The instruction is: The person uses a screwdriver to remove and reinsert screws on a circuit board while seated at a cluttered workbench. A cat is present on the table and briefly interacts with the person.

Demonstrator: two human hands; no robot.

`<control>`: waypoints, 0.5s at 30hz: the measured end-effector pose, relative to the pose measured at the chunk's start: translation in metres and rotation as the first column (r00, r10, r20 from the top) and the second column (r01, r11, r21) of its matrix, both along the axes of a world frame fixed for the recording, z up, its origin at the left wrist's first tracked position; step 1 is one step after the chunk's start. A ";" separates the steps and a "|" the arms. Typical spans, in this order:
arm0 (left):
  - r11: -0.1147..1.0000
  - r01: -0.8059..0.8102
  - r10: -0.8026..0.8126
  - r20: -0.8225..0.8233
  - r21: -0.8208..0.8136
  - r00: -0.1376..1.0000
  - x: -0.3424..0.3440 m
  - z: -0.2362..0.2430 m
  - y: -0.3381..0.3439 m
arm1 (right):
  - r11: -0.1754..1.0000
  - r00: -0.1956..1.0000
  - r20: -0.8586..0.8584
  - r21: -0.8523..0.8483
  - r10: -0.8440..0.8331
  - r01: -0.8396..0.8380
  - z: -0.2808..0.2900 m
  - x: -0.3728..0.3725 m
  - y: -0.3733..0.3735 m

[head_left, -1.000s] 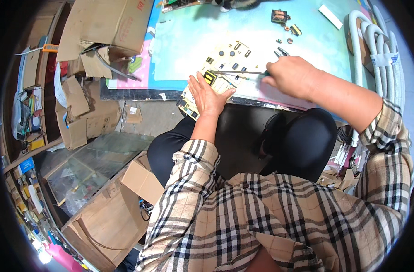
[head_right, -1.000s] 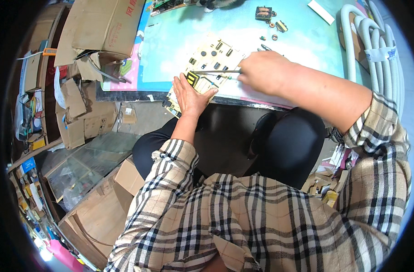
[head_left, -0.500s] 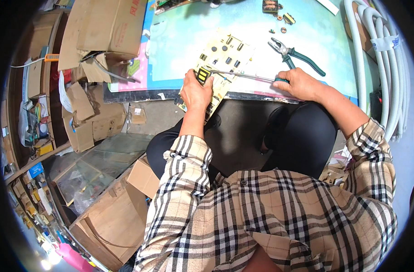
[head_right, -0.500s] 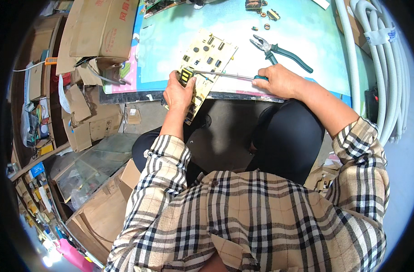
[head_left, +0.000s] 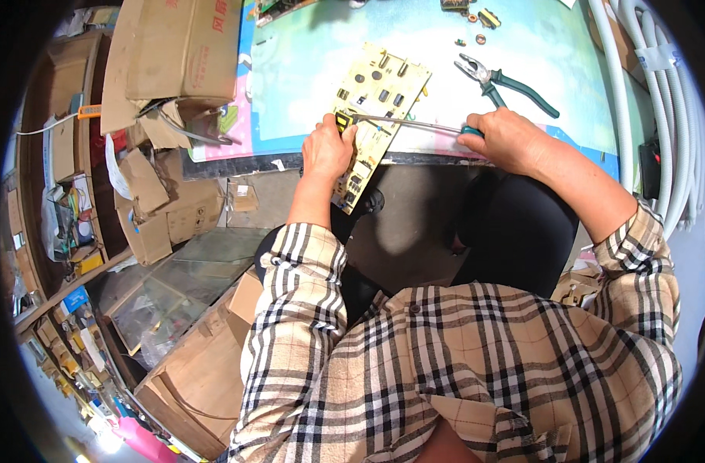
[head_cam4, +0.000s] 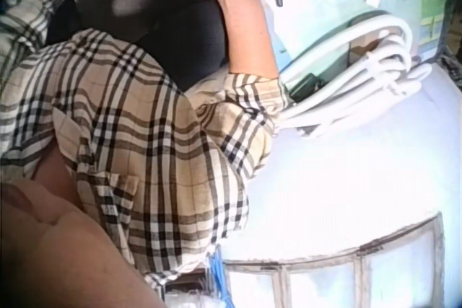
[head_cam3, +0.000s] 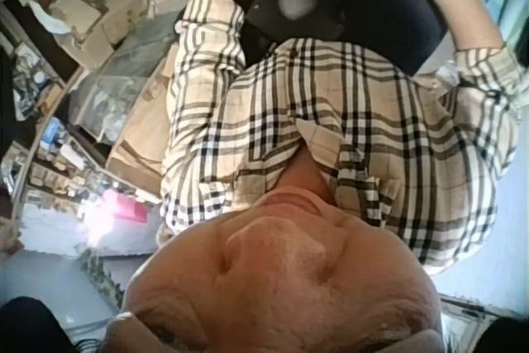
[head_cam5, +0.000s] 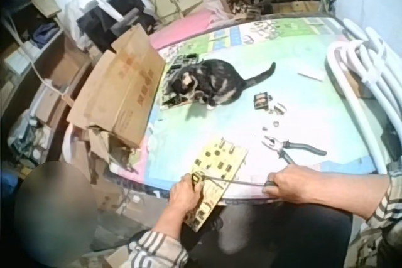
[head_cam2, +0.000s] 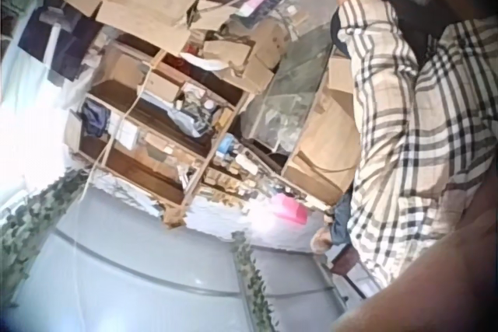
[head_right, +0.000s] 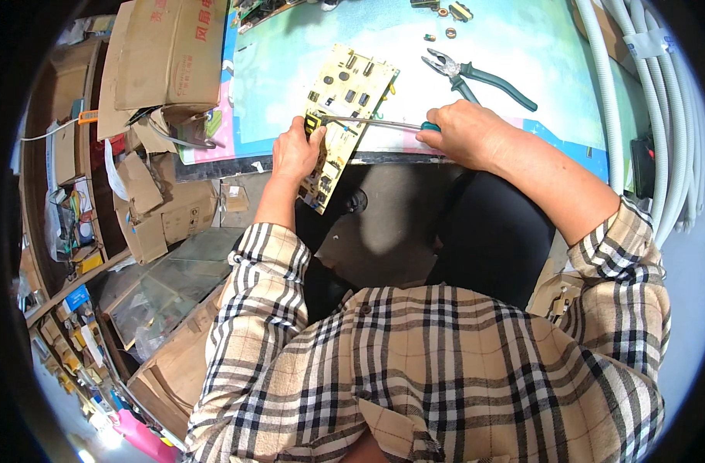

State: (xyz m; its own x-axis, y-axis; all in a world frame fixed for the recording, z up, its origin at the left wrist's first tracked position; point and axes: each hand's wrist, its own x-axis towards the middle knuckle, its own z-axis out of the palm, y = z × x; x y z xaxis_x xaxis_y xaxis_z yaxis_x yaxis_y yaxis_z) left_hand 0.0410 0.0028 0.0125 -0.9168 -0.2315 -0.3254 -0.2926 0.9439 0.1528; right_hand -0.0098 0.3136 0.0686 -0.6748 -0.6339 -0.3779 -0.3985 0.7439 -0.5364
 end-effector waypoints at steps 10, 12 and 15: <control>0.996 0.054 -0.041 0.178 -0.071 0.983 -0.017 0.010 0.002 | 1.000 0.996 0.094 -0.022 -0.007 0.009 -0.013 0.006 0.003; 0.986 0.079 -0.062 0.117 -0.150 0.991 -0.015 0.006 0.005 | 0.998 0.994 0.104 -0.063 -0.019 0.025 -0.017 0.012 0.006; 0.958 0.137 -0.138 0.010 -0.253 0.990 -0.010 -0.001 0.006 | 0.995 0.997 0.072 -0.095 0.009 -0.002 -0.016 0.019 0.009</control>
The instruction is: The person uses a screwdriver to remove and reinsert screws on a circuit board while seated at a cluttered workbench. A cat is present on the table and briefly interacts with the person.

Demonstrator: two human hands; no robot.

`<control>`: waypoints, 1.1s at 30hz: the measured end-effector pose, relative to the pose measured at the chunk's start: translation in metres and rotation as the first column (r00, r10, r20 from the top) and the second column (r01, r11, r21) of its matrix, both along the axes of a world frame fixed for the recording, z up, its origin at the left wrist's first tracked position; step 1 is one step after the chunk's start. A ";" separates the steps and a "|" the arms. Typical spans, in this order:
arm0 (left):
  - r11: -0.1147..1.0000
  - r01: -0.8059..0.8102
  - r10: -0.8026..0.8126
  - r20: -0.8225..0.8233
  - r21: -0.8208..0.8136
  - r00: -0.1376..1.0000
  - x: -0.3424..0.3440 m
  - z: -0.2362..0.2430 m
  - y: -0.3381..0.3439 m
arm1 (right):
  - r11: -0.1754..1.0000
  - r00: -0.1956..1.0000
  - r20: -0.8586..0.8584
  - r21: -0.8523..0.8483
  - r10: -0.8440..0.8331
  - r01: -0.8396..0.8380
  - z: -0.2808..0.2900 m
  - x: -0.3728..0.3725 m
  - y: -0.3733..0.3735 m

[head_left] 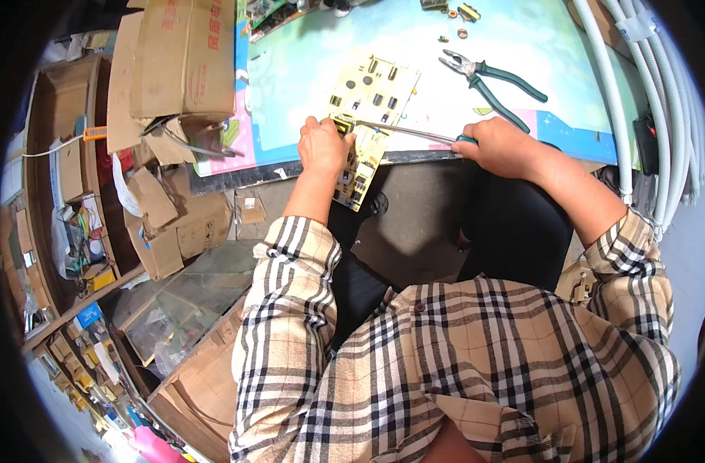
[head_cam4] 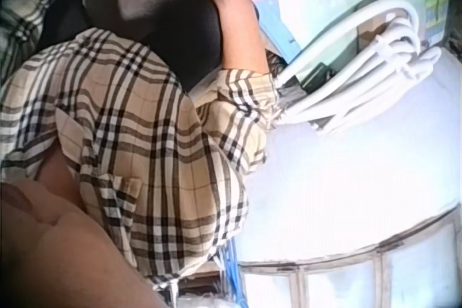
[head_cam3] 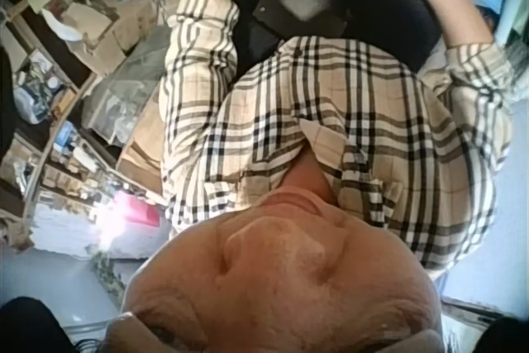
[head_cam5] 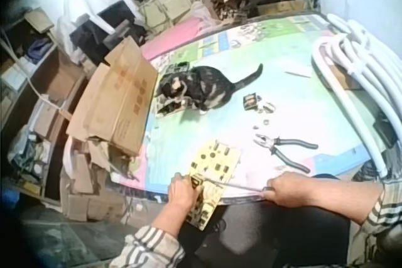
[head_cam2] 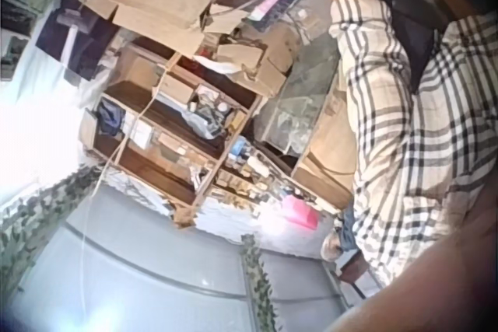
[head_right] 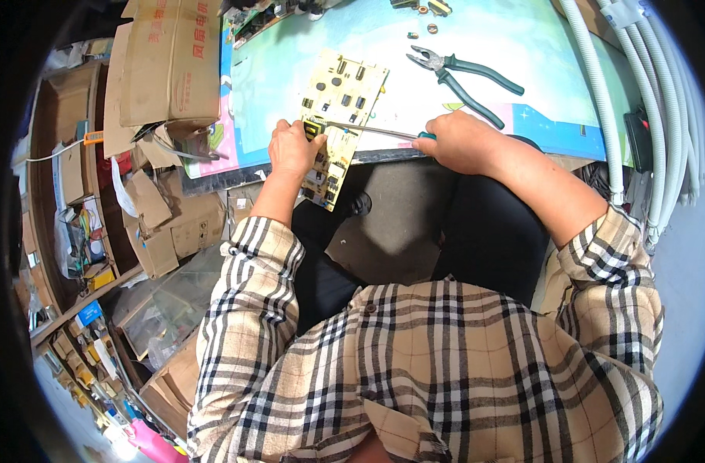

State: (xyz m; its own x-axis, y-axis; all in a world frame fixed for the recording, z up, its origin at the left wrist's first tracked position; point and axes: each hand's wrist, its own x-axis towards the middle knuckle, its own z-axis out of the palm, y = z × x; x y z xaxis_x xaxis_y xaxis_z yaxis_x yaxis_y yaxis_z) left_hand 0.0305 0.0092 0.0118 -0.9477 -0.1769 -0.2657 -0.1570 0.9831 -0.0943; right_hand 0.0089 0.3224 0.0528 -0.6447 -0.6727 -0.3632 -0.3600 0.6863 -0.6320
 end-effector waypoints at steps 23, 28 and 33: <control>0.963 0.222 -0.269 0.494 0.152 0.827 -0.057 0.017 -0.029 | 0.984 0.993 -0.005 0.132 -0.117 0.117 -0.009 0.027 -0.015; 0.979 0.200 -0.201 0.361 0.041 0.910 -0.041 0.021 -0.010 | 0.981 0.991 0.029 0.150 -0.131 0.125 -0.012 0.027 -0.014; 0.975 0.216 -0.216 0.004 -0.043 0.976 0.003 -0.010 -0.012 | 0.971 0.993 -0.017 0.211 -0.116 0.116 -0.008 0.030 -0.020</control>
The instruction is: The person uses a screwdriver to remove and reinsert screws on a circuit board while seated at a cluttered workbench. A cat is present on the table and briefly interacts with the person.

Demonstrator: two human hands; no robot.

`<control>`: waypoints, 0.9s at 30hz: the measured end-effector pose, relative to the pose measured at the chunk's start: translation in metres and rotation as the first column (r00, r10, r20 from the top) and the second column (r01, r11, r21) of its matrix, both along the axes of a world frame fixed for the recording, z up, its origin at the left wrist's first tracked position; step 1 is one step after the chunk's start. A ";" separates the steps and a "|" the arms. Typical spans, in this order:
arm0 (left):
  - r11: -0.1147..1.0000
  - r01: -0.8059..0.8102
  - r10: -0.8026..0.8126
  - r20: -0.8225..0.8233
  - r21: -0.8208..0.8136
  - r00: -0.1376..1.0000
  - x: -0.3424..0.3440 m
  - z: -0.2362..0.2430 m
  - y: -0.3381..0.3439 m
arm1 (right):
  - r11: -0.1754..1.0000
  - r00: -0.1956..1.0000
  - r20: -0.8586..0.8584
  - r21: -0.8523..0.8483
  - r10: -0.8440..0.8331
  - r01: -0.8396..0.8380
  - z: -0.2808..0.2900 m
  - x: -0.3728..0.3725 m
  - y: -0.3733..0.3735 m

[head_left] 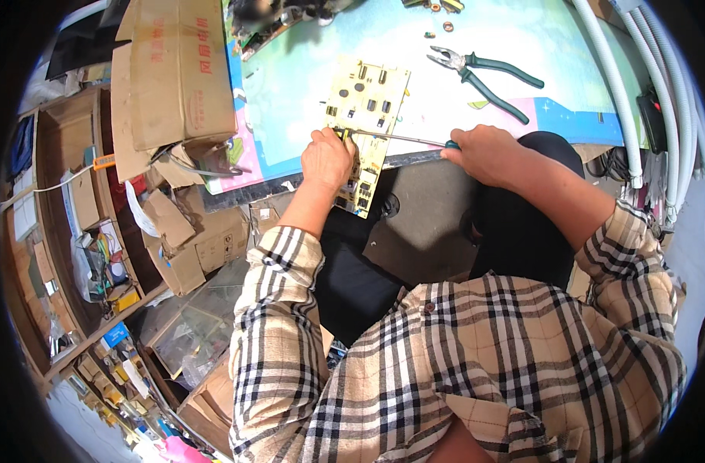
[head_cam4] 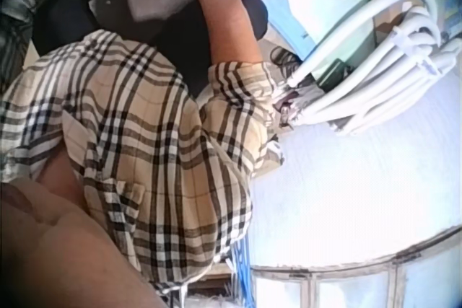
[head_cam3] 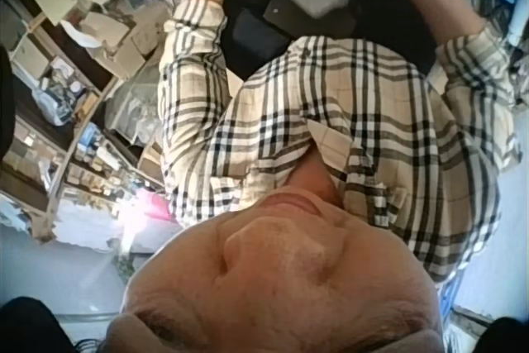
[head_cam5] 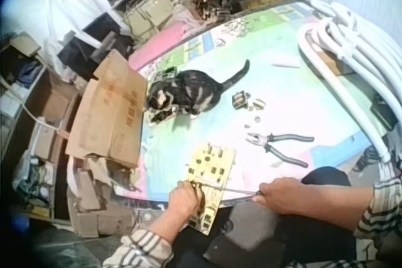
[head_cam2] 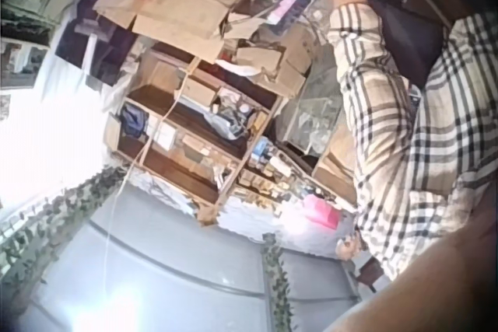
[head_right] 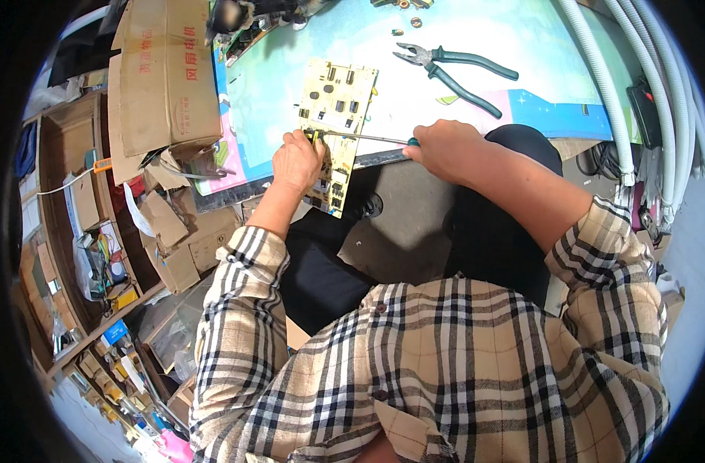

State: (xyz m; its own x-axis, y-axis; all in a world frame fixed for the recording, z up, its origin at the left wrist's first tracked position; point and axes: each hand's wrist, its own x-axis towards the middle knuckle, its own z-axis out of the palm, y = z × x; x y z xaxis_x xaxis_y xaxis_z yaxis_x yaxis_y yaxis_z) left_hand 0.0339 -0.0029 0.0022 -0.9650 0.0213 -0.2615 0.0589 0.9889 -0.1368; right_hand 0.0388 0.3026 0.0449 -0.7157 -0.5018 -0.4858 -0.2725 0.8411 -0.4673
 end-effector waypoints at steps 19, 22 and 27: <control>0.968 0.249 -0.251 0.255 0.039 0.934 -0.032 0.020 -0.025 | 1.000 0.996 0.081 0.004 -0.028 0.028 -0.012 -0.001 -0.006; 0.979 0.172 -0.197 0.292 0.109 0.936 -0.032 0.020 -0.028 | 1.000 0.997 0.069 -0.016 -0.025 0.026 -0.012 0.000 -0.004; 0.958 0.078 -0.160 0.289 0.275 0.944 -0.036 0.018 -0.035 | 1.000 0.989 0.145 -0.007 -0.008 0.009 -0.011 -0.003 -0.002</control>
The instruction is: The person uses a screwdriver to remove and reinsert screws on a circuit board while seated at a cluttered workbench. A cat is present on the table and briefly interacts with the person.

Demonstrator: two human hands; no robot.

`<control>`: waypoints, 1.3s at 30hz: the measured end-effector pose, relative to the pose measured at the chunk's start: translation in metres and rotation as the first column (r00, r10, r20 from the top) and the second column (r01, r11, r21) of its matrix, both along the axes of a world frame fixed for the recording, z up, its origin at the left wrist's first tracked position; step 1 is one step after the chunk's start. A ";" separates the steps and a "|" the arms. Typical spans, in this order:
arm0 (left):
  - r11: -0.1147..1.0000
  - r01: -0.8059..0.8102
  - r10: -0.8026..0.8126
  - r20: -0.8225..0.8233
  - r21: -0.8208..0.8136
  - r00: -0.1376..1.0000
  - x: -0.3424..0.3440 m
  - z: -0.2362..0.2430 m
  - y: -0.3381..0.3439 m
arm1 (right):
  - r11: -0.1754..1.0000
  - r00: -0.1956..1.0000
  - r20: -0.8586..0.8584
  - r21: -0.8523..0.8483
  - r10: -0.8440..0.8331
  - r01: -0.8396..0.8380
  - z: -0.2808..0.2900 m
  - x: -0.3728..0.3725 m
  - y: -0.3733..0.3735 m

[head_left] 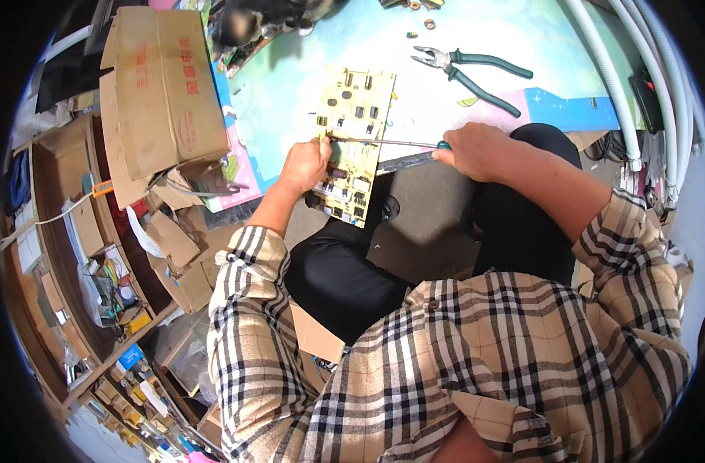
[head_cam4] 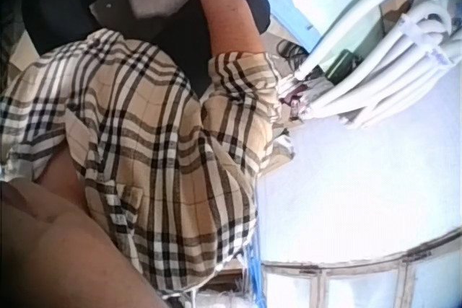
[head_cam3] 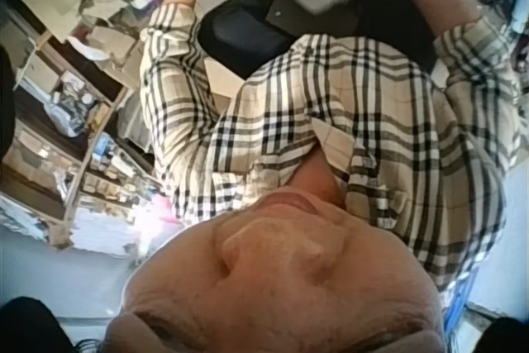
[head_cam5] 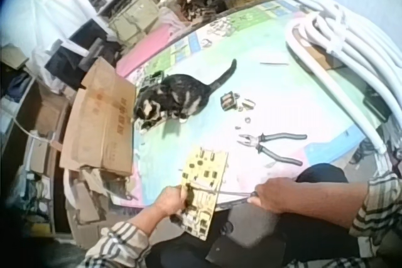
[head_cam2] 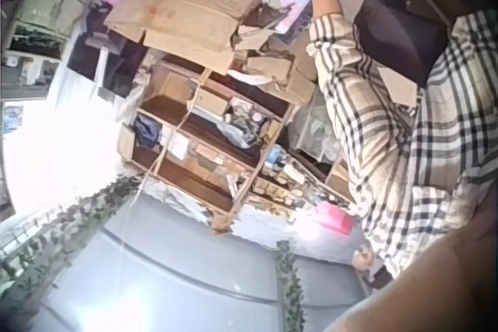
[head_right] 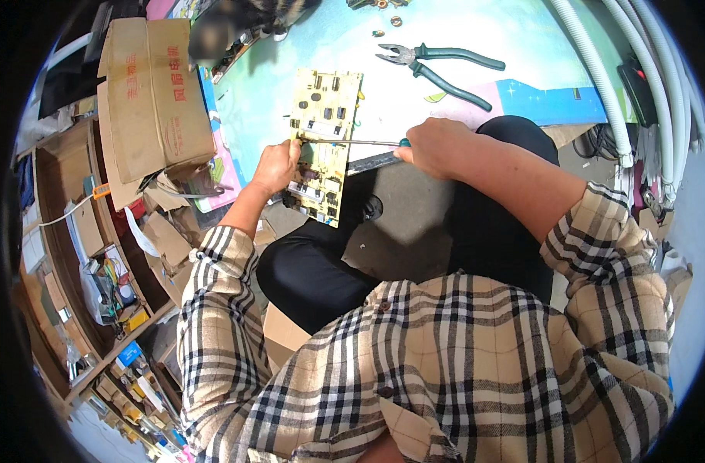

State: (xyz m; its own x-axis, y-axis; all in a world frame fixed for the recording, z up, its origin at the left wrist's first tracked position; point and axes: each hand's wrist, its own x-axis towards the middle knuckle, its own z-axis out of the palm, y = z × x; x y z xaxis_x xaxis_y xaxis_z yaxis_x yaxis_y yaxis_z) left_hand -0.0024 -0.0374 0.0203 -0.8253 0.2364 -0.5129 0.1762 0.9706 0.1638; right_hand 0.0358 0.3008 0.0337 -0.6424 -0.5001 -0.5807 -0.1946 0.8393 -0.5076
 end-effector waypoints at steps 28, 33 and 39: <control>0.939 -0.344 0.344 0.018 0.030 0.939 0.007 -0.026 -0.019 | 0.994 0.998 0.001 -0.095 -0.060 0.060 -0.021 0.004 -0.020; 0.847 -0.508 0.510 0.026 0.159 0.860 0.018 -0.035 -0.020 | 0.980 1.000 -0.019 -0.200 -0.018 0.014 -0.024 0.017 -0.034; 0.386 -0.851 0.682 0.511 0.358 0.524 0.011 -0.024 -0.015 | 0.927 0.990 -0.018 -0.353 -0.143 0.127 -0.035 0.037 -0.036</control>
State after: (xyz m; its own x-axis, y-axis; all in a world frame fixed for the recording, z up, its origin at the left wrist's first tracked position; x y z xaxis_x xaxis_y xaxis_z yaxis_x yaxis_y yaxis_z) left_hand 0.0087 -0.0523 -0.0041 -0.6574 -0.1526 -0.7380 -0.7256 0.3926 0.5651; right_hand 0.0724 0.2645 -0.0018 -0.7383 -0.5732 -0.3554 -0.1196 0.6298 -0.7675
